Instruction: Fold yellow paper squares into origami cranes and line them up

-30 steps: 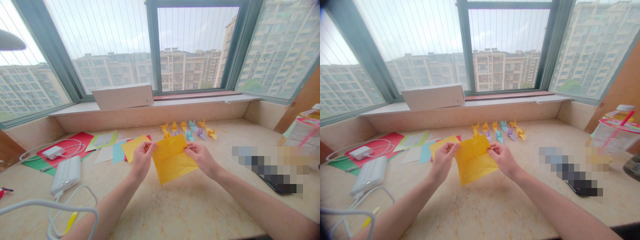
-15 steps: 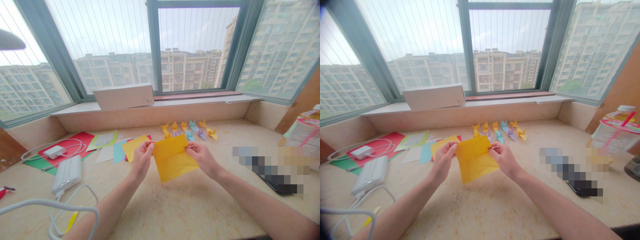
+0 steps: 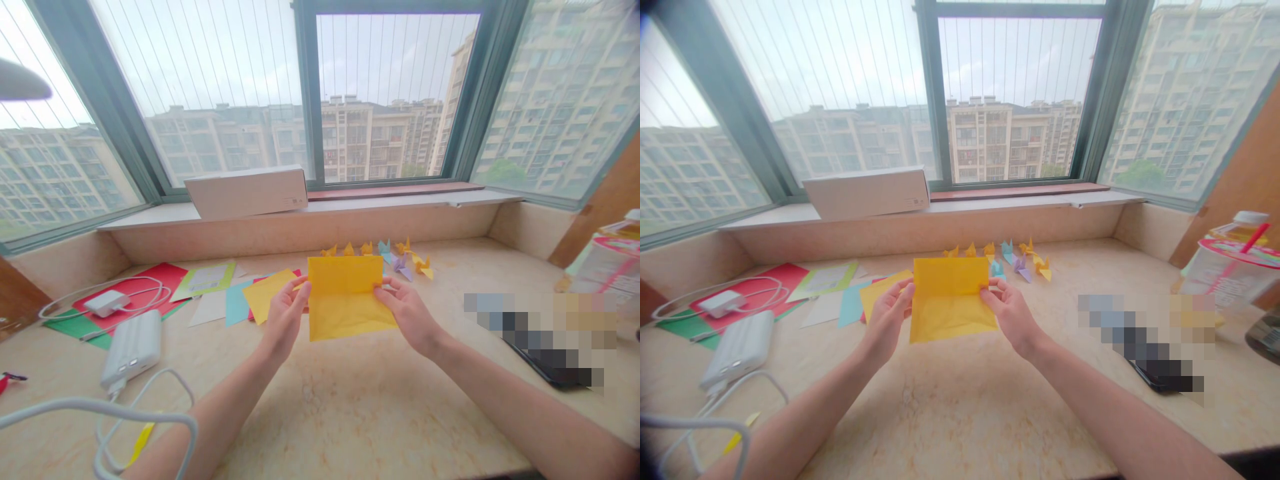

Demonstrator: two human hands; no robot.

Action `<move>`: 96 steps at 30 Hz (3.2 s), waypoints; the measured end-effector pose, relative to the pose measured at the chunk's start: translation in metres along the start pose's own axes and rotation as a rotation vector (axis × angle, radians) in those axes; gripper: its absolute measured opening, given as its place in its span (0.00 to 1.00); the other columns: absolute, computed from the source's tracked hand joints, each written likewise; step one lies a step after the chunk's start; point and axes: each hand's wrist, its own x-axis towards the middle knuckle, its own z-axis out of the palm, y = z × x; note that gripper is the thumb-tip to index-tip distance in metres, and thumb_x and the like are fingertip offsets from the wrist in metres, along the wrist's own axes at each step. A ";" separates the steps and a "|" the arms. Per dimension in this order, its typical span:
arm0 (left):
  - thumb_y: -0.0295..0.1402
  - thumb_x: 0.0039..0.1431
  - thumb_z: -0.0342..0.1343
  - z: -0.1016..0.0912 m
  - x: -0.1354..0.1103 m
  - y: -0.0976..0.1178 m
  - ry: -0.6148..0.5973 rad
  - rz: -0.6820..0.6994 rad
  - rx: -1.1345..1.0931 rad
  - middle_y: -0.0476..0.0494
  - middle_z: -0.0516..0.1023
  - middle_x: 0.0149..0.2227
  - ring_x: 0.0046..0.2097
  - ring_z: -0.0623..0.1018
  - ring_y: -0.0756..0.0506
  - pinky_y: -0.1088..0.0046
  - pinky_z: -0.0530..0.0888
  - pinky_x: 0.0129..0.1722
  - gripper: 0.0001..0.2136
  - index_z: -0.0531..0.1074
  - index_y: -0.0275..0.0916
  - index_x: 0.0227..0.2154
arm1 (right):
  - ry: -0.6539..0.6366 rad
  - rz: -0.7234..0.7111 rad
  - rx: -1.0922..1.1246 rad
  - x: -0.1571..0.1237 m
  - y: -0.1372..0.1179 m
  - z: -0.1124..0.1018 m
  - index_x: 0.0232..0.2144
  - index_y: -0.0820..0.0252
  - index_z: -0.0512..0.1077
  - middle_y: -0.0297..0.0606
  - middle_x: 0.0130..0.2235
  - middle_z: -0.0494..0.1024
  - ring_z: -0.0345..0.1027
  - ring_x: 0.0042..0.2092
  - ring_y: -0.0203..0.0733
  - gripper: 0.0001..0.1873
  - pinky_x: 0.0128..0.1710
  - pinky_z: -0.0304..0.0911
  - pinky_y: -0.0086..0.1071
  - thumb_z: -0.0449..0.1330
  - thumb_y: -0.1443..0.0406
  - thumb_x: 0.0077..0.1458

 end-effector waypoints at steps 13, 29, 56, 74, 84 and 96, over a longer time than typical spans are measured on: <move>0.33 0.53 0.57 0.002 -0.006 -0.001 -0.097 0.042 0.133 0.47 0.80 0.31 0.31 0.75 0.47 0.76 0.68 0.30 0.06 0.77 0.37 0.30 | 0.043 0.026 -0.063 0.004 0.004 -0.005 0.24 0.57 0.76 0.33 0.26 0.81 0.72 0.28 0.38 0.06 0.29 0.62 0.29 0.66 0.62 0.43; 0.44 0.57 0.61 -0.001 -0.008 -0.008 -0.153 0.071 0.226 0.43 0.81 0.35 0.36 0.80 0.44 0.73 0.74 0.34 0.15 0.76 0.37 0.41 | 0.023 -0.058 -0.130 0.002 0.009 -0.003 0.49 0.54 0.70 0.37 0.42 0.80 0.77 0.38 0.43 0.26 0.39 0.72 0.37 0.70 0.60 0.48; 0.59 0.58 0.51 0.001 0.000 -0.005 -0.112 -0.251 0.141 0.32 0.83 0.32 0.25 0.81 0.44 0.70 0.75 0.27 0.30 0.77 0.30 0.30 | 0.090 -0.576 -0.412 0.003 0.013 -0.011 0.27 0.50 0.80 0.39 0.58 0.73 0.62 0.62 0.52 0.02 0.63 0.54 0.50 0.68 0.63 0.52; 0.42 0.56 0.64 0.003 0.001 0.000 -0.046 0.024 -0.028 0.43 0.82 0.30 0.29 0.83 0.46 0.73 0.77 0.29 0.16 0.71 0.34 0.39 | 0.103 -0.362 -0.466 0.006 0.020 -0.013 0.50 0.52 0.72 0.42 0.51 0.78 0.73 0.48 0.47 0.16 0.49 0.67 0.44 0.59 0.61 0.60; 0.44 0.55 0.65 0.002 0.002 -0.002 -0.040 0.049 -0.117 0.40 0.84 0.35 0.35 0.84 0.42 0.67 0.79 0.38 0.18 0.71 0.35 0.39 | 0.095 -0.300 -0.464 0.006 0.021 -0.013 0.53 0.53 0.68 0.39 0.40 0.80 0.74 0.42 0.45 0.20 0.46 0.67 0.42 0.60 0.56 0.60; 0.51 0.61 0.56 0.004 0.001 -0.001 -0.081 0.022 -0.208 0.37 0.84 0.38 0.40 0.84 0.40 0.63 0.79 0.42 0.21 0.74 0.34 0.37 | 0.049 -0.458 -0.545 0.008 0.022 -0.017 0.30 0.52 0.81 0.41 0.52 0.72 0.64 0.58 0.51 0.11 0.61 0.58 0.48 0.58 0.67 0.56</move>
